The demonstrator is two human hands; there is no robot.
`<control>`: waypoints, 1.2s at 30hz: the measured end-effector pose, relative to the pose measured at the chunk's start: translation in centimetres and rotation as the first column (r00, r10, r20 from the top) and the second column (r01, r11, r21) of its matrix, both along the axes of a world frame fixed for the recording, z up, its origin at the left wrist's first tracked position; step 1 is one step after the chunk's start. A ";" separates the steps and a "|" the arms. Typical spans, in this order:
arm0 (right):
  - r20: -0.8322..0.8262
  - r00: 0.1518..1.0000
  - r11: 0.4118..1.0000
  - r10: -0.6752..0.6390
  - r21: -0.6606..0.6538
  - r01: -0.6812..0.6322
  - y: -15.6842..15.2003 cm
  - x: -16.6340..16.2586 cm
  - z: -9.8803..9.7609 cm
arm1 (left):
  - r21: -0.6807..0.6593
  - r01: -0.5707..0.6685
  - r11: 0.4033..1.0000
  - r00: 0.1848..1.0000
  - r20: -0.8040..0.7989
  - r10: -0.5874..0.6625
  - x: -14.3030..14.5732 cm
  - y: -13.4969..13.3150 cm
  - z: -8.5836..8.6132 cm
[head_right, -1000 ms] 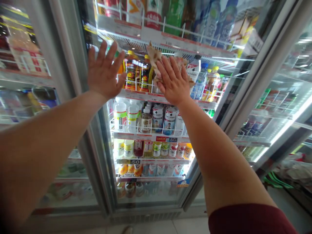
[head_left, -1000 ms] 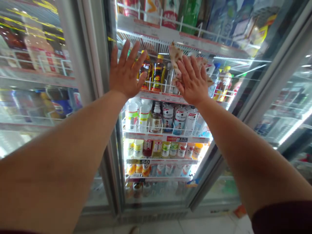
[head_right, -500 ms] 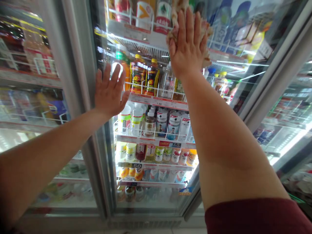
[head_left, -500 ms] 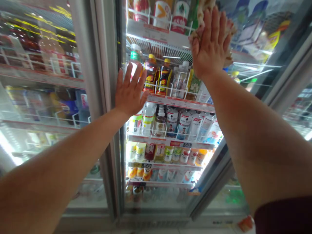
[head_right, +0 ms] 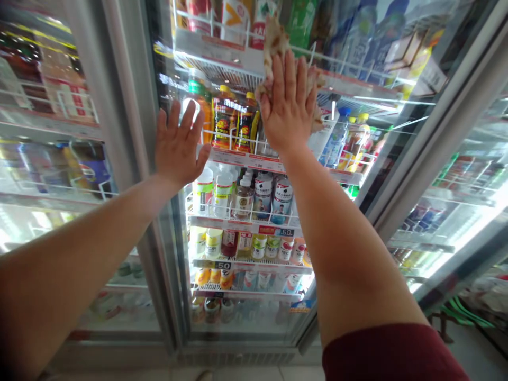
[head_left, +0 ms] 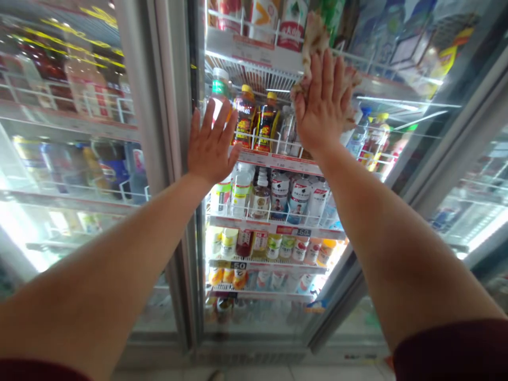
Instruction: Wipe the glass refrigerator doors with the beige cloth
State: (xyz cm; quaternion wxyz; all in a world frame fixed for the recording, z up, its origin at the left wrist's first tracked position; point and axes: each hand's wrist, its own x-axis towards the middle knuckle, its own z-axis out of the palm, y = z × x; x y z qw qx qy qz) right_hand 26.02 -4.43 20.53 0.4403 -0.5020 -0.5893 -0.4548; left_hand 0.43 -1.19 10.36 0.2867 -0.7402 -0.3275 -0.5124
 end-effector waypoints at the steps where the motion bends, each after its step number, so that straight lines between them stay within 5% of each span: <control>1: 0.030 0.999 1.000 0.016 0.014 -0.016 0.3 0.2 -0.8 | -0.003 -0.003 1.000 1.000 0.000 0.003 0.0 0.0 0.0; 8: 0.152 0.988 0.997 -0.015 -0.067 0.026 -0.1 0.6 -3.1 | 0.037 -0.010 0.999 1.000 -0.003 0.010 0.1 0.0 -0.1; 17: 0.090 0.995 0.998 0.046 -0.049 -0.042 -0.3 -1.5 2.7 | 0.050 -0.031 0.998 0.999 -0.015 0.032 0.0 0.1 -0.2; 23: 0.059 0.994 0.994 0.092 0.050 -0.095 -0.3 -2.5 3.6 | 0.022 -0.005 1.000 1.000 -0.002 0.005 -0.1 0.2 -0.1; 31: -0.058 0.964 0.965 0.261 0.032 -0.259 1.0 -2.9 1.2 | -0.004 -0.014 1.000 1.000 0.002 0.014 0.0 -0.2 -0.1; 36: 0.056 0.990 0.991 0.132 -0.039 -0.130 1.0 -3.1 -2.8 | -0.014 -0.027 1.000 1.000 0.004 0.027 0.1 -0.4 -0.2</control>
